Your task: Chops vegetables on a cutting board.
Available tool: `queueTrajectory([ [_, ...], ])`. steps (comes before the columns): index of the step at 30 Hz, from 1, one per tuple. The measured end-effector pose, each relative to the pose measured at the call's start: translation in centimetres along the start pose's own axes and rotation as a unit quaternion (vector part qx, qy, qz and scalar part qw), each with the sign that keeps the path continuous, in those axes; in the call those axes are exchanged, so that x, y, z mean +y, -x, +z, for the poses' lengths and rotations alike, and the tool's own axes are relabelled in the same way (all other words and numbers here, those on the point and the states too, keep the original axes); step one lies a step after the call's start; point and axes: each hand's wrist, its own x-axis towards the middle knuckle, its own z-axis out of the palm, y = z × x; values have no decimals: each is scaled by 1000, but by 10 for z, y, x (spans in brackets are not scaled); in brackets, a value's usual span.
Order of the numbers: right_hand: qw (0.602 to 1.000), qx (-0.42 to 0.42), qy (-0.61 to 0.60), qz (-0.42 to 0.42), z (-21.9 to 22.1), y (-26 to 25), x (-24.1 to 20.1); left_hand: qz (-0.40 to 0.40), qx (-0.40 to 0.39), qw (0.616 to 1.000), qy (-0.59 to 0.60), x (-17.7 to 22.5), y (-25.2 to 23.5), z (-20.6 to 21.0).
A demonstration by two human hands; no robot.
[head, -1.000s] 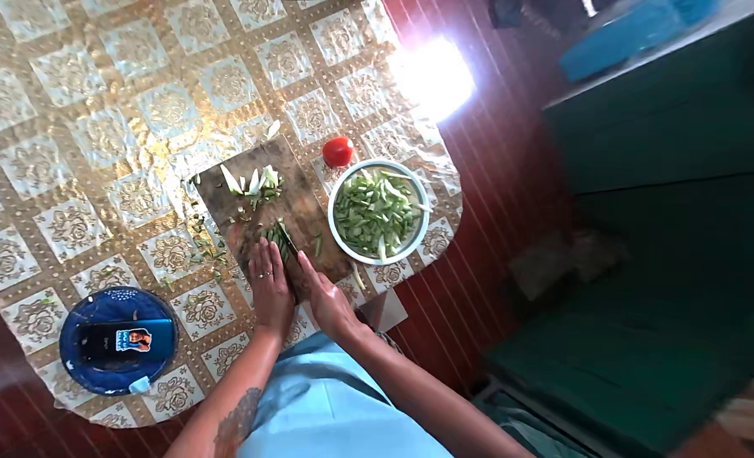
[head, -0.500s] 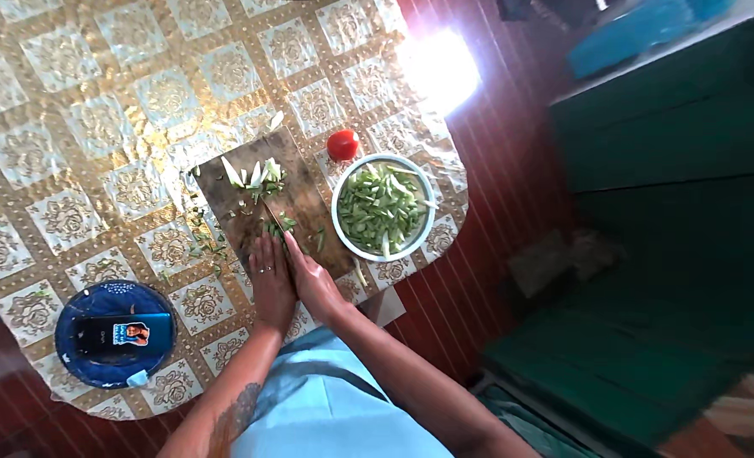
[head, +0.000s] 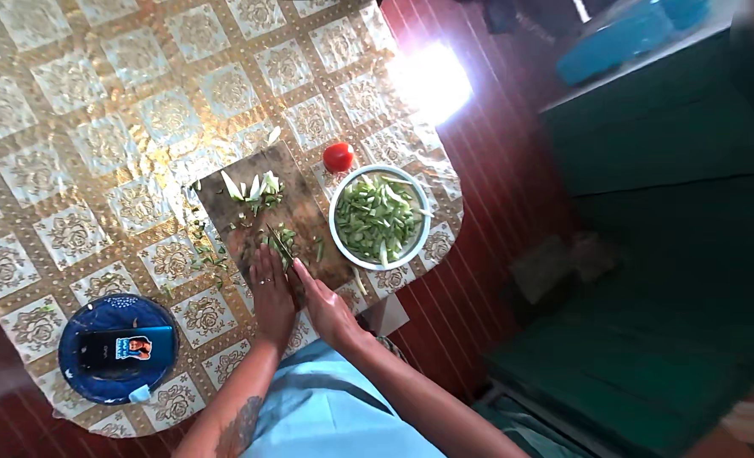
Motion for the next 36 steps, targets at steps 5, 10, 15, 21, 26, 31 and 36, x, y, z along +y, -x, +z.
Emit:
queueTrajectory([
  [5,998,47,5,-34,13,6,6,-5,2,1000,5,-1,0,1],
  [10,999,-29,3,17,7,-25,-15,-8,-27,1000,-10,0,-2,-2],
  [15,999,-36,15,32,14,-14,-6,-12,-15,1000,-22,1,-5,-3],
  [21,999,-36,-2,30,5,-28,-5,-12,-17,1000,-12,2,-4,-3],
  [26,1000,6,-19,16,-4,-12,12,-11,-24,1000,-13,4,-3,-6],
  [31,1000,13,-18,3,-3,0,4,-18,-49,998,46,4,-4,-17],
  [36,997,65,-15,-34,5,10,3,4,-13,998,56,-15,1,-35],
])
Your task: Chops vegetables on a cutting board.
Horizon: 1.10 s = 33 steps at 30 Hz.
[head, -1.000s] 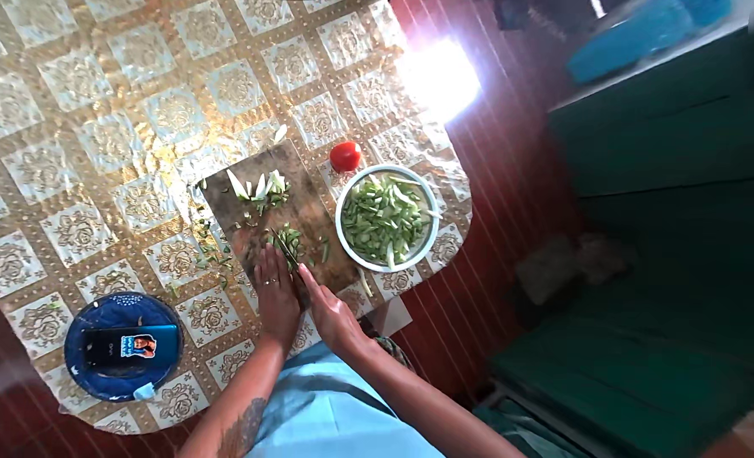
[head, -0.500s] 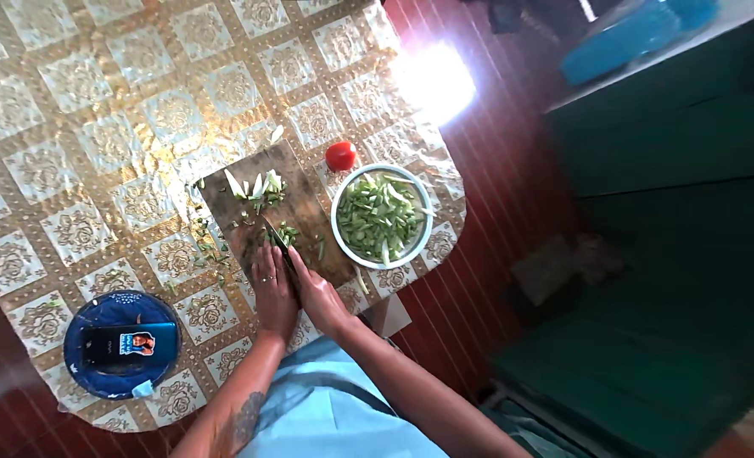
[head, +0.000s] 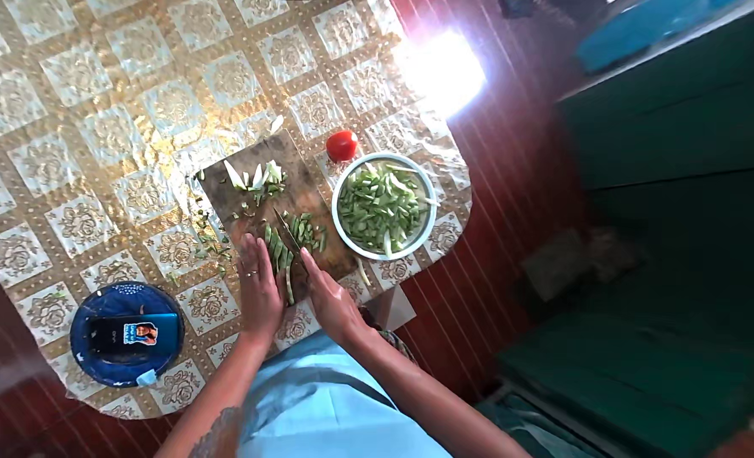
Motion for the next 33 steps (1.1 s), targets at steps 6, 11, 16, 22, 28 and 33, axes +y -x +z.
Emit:
queueTrajectory([
  [6,999,-42,16,5,10,-3,2,27,-32,997,-60,-9,12,23],
  [11,993,-90,54,48,10,-10,-8,38,-7,995,-91,-11,13,30],
  [16,994,-96,21,41,14,-40,-9,33,-19,995,-95,-11,14,33],
  [22,992,-98,42,68,13,-18,-2,26,-18,994,-106,-7,10,28],
  [28,994,-90,17,54,-6,-30,2,39,-9,995,-92,-10,11,30],
  [33,999,2,12,-35,6,3,6,47,5,995,-89,-12,16,32],
])
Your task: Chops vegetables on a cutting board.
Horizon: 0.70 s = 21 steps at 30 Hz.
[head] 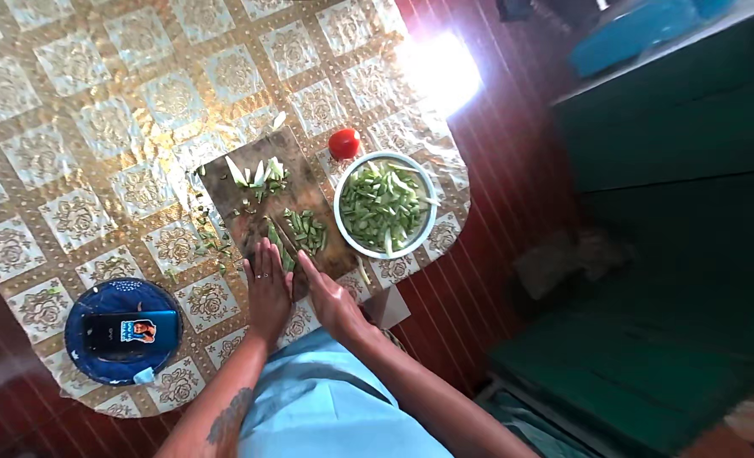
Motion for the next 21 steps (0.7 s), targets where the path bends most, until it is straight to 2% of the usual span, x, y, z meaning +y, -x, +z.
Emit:
queueTrajectory([
  [6,985,-132,49,98,2,-1,-14,-8,-4,1000,7,1,-2,0],
  [11,980,-160,34,117,3,-42,-34,-1,-7,1000,-6,1,-2,1],
  [16,990,-102,39,92,17,-7,-8,-26,-21,999,-17,6,-9,-6],
  [21,993,-102,-4,65,3,-28,-8,-13,2,1000,-6,2,-3,2],
])
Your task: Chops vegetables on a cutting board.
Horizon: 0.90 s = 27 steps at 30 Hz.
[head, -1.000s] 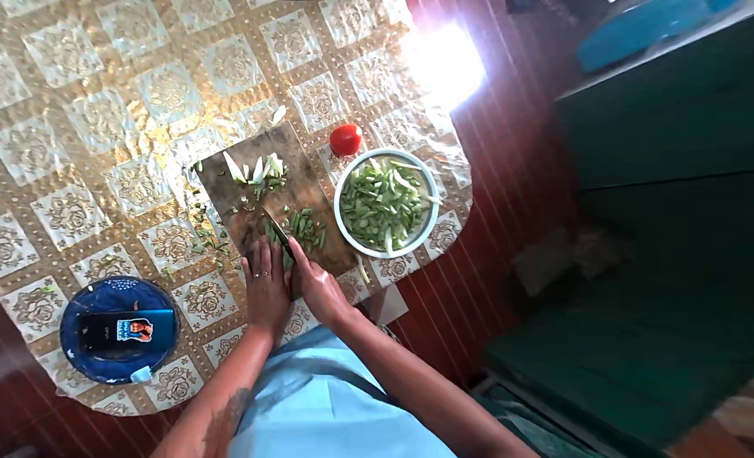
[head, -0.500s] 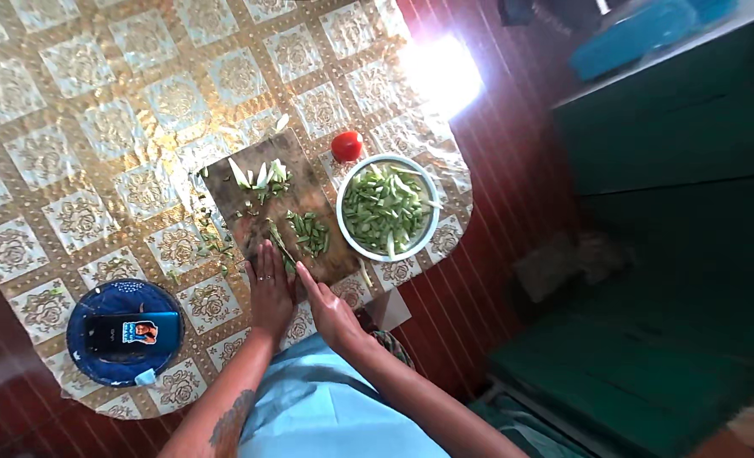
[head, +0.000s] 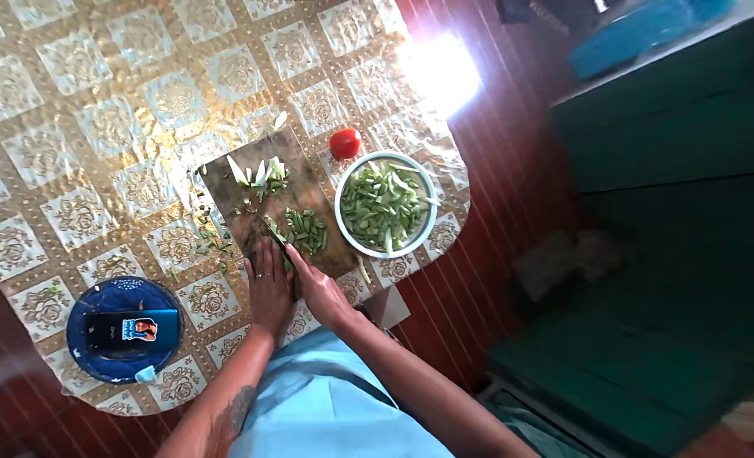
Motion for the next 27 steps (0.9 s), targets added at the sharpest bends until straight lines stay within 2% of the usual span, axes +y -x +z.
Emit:
queueTrajectory([
  [4,993,99,-3,-60,1,19,10,7,-16,1000,23,-2,1,-7],
  [6,990,119,1,-74,4,35,15,4,-38,997,61,-1,-1,-16],
  [12,994,88,5,-66,12,46,15,-23,-13,997,78,-4,9,-25],
  [15,998,39,15,-47,11,44,15,-23,-35,997,61,1,16,-15],
  [19,999,-24,43,0,9,37,9,-21,-22,999,29,3,17,-6],
  [24,999,-39,16,13,7,-2,-7,-12,6,1000,-6,3,18,0],
  [27,999,-24,28,11,17,5,-1,-26,-15,999,-16,7,16,-5],
])
